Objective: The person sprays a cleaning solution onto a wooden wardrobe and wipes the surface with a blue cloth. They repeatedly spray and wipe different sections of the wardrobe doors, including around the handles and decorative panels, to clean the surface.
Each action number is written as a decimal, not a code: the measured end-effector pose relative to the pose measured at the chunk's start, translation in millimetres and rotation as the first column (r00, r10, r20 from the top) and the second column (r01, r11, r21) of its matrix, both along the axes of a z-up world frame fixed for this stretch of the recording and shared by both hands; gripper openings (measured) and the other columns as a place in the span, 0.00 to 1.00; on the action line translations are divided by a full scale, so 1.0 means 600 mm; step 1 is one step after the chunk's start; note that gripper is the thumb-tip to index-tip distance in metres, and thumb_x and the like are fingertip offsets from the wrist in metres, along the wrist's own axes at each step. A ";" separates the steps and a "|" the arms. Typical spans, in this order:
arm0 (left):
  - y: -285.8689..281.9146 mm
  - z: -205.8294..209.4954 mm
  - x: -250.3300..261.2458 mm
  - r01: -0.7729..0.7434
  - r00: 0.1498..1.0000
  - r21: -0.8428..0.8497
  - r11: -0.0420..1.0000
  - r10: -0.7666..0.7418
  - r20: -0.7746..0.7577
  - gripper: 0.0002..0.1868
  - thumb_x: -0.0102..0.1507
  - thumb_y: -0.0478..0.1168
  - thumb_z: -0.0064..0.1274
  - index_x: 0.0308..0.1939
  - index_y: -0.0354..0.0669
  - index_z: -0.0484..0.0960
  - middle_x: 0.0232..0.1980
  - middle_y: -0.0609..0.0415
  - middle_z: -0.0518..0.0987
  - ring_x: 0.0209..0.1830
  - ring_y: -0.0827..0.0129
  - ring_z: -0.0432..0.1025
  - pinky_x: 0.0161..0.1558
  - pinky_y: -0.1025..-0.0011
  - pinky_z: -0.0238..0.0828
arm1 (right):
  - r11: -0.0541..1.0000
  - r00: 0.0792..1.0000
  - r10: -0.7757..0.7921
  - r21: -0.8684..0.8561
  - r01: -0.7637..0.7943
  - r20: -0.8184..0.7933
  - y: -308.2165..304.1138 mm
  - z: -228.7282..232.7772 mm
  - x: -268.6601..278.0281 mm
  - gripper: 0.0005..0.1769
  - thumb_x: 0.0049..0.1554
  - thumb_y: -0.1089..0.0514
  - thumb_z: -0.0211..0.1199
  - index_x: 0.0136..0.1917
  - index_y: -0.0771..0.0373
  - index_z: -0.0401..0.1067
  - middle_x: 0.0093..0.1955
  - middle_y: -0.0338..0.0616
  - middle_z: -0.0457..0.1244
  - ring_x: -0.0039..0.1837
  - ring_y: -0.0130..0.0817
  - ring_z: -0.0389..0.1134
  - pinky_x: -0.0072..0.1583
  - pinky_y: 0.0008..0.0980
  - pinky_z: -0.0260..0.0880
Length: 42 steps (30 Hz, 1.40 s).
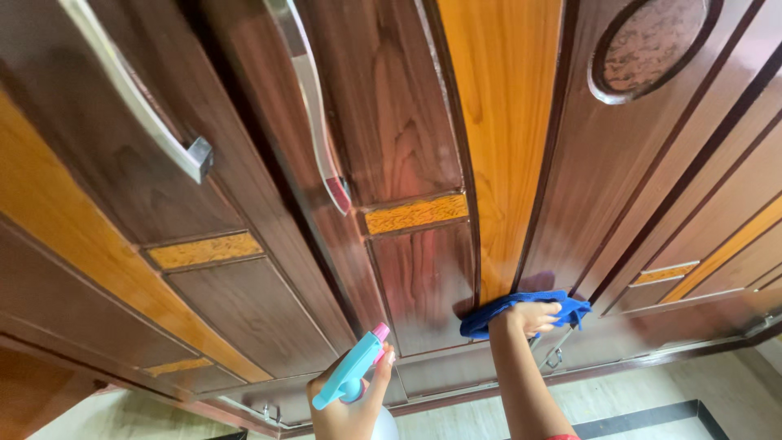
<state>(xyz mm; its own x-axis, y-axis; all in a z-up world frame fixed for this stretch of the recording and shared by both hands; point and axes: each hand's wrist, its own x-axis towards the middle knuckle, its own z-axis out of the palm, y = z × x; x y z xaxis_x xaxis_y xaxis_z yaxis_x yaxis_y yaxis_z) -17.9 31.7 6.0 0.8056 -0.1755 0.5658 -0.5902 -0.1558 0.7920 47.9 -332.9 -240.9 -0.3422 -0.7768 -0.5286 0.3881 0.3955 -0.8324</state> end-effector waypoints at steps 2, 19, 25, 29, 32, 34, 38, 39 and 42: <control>0.007 0.007 -0.004 -0.011 1.000 -0.008 1.000 0.011 -0.017 0.16 0.53 0.35 0.69 0.45 0.40 0.91 0.24 0.61 0.87 0.15 0.88 0.61 0.21 0.84 0.59 | 0.999 0.998 0.024 0.031 -0.025 0.059 0.021 0.003 0.002 0.46 0.66 0.31 0.43 0.82 0.67 0.46 0.82 0.65 0.46 0.80 0.60 0.49 0.77 0.53 0.49; 0.087 0.042 -0.008 -0.062 0.998 -0.030 0.998 0.061 -0.032 0.14 0.54 0.38 0.68 0.44 0.42 0.92 0.19 0.62 0.80 0.16 0.84 0.55 0.20 0.79 0.55 | 0.737 0.566 0.470 0.052 -0.674 0.677 0.264 0.152 0.039 0.44 0.63 0.32 0.46 0.83 0.58 0.45 0.83 0.59 0.43 0.81 0.58 0.48 0.77 0.53 0.49; 0.077 0.057 0.000 -0.006 0.989 -0.062 0.998 -0.004 -0.149 0.11 0.54 0.39 0.69 0.39 0.41 0.92 0.22 0.65 0.82 0.17 0.84 0.58 0.20 0.79 0.56 | 0.671 0.498 0.550 0.000 -0.741 0.671 0.258 0.300 0.009 0.44 0.62 0.32 0.47 0.83 0.55 0.45 0.84 0.57 0.42 0.81 0.57 0.48 0.76 0.52 0.49; 0.074 0.064 0.004 0.058 0.995 -0.106 0.993 -0.067 -0.077 0.12 0.56 0.39 0.67 0.43 0.40 0.91 0.19 0.63 0.75 0.18 0.83 0.57 0.21 0.78 0.53 | 0.723 0.571 0.563 -0.021 -0.691 0.598 0.245 0.418 -0.025 0.44 0.61 0.32 0.48 0.83 0.53 0.45 0.84 0.56 0.41 0.81 0.56 0.48 0.76 0.52 0.49; 0.079 0.065 0.009 0.065 0.996 -0.110 0.992 -0.072 -0.061 0.10 0.56 0.39 0.68 0.40 0.39 0.91 0.19 0.63 0.76 0.18 0.83 0.57 0.21 0.78 0.54 | 0.813 0.704 0.528 -0.042 -0.581 0.475 0.251 0.511 -0.037 0.44 0.61 0.32 0.48 0.83 0.51 0.44 0.84 0.55 0.41 0.81 0.56 0.48 0.76 0.52 0.49; 0.086 0.067 0.009 0.055 0.995 -0.097 0.994 -0.063 -0.083 0.12 0.56 0.39 0.69 0.41 0.40 0.92 0.18 0.61 0.73 0.18 0.82 0.56 0.21 0.78 0.52 | 0.862 0.788 0.486 -0.059 -0.503 0.378 0.262 0.566 -0.043 0.45 0.61 0.32 0.49 0.83 0.50 0.44 0.84 0.54 0.41 0.81 0.55 0.47 0.76 0.52 0.50; 0.101 0.078 0.010 0.073 0.994 -0.119 0.990 -0.081 -0.067 0.14 0.55 0.40 0.68 0.44 0.42 0.91 0.22 0.65 0.81 0.17 0.84 0.57 0.21 0.79 0.55 | 0.922 0.914 0.383 -0.115 -0.370 0.136 0.284 0.648 -0.040 0.45 0.60 0.32 0.49 0.83 0.48 0.44 0.85 0.53 0.40 0.82 0.55 0.47 0.76 0.52 0.50; 0.105 0.082 0.010 0.081 0.992 -0.128 0.988 -0.093 -0.084 0.15 0.55 0.40 0.67 0.46 0.43 0.91 0.23 0.66 0.81 0.17 0.84 0.56 0.21 0.80 0.54 | 0.928 0.935 0.351 -0.151 -0.340 0.048 0.285 0.663 -0.034 0.45 0.60 0.32 0.49 0.84 0.47 0.44 0.85 0.52 0.40 0.82 0.55 0.47 0.76 0.51 0.50; 0.112 0.086 0.012 0.073 0.989 -0.138 0.988 -0.090 -0.120 0.14 0.56 0.40 0.67 0.46 0.44 0.91 0.24 0.67 0.83 0.17 0.85 0.55 0.20 0.80 0.54 | 0.899 0.966 0.159 -0.374 -0.226 -0.202 0.276 0.697 -0.006 0.43 0.61 0.34 0.50 0.83 0.47 0.45 0.85 0.54 0.38 0.83 0.55 0.44 0.76 0.54 0.47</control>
